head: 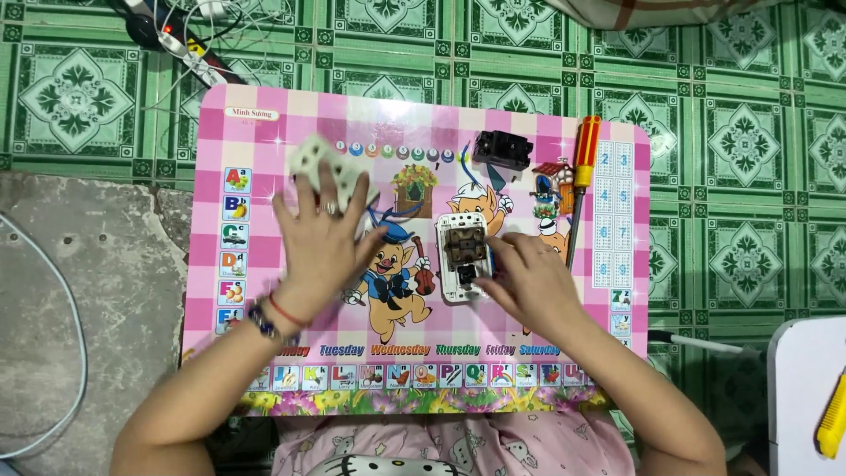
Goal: Disassembling and repairing a power adapter using a screwdriver on a low workspace.
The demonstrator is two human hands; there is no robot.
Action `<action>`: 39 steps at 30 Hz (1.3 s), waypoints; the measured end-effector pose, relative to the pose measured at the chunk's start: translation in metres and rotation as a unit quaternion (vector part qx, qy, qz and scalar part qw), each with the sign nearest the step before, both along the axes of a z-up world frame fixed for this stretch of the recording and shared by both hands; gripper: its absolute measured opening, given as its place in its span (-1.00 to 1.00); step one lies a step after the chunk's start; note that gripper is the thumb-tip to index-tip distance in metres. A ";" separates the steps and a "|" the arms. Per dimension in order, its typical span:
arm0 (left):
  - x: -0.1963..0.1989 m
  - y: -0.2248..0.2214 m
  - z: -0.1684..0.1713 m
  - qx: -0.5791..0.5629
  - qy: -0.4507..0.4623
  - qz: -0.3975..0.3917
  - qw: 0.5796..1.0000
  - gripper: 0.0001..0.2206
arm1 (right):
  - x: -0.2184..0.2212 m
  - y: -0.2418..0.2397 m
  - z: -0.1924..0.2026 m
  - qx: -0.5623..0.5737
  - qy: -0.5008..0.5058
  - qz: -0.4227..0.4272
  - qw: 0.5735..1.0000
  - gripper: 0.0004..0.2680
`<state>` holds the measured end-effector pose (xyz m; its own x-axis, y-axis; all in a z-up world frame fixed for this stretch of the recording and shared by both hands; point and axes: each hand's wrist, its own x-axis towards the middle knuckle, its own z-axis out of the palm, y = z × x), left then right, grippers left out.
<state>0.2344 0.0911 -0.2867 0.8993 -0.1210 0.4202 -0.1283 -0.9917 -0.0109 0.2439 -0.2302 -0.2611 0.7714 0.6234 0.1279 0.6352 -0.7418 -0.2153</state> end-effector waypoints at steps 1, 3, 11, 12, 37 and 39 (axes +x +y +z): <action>-0.007 -0.002 0.003 0.001 0.000 0.000 1.000 -0.43 | 0.004 0.005 -0.001 0.001 0.000 0.000 1.000 -0.58; -0.019 -0.005 0.008 0.016 0.043 0.031 0.998 -0.39 | 0.012 0.014 -0.003 -0.004 -0.050 0.025 0.998 -0.54; 0.028 -0.007 0.005 0.002 0.082 -0.139 0.987 -0.70 | 0.151 0.005 0.013 -0.022 -0.052 -0.036 0.998 -0.44; 0.035 -0.003 -0.002 0.007 0.106 -0.152 0.983 -0.75 | 0.165 0.001 0.008 -0.020 0.021 -0.052 0.998 -0.41; 0.007 -0.010 0.014 -0.060 0.274 -0.232 0.931 -0.72 | 0.093 0.076 0.007 0.060 0.032 0.067 0.995 -0.65; 0.007 -0.011 0.015 -0.036 0.255 -0.232 0.938 -0.69 | 0.095 0.082 -0.003 0.017 0.025 0.070 0.997 -0.64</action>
<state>0.2416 0.0806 -0.2716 0.8433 -0.5368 -0.0275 -0.5166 -0.8235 0.2344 0.3391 -0.1485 -0.2636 0.6833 0.7213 0.1133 0.7195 -0.6387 -0.2728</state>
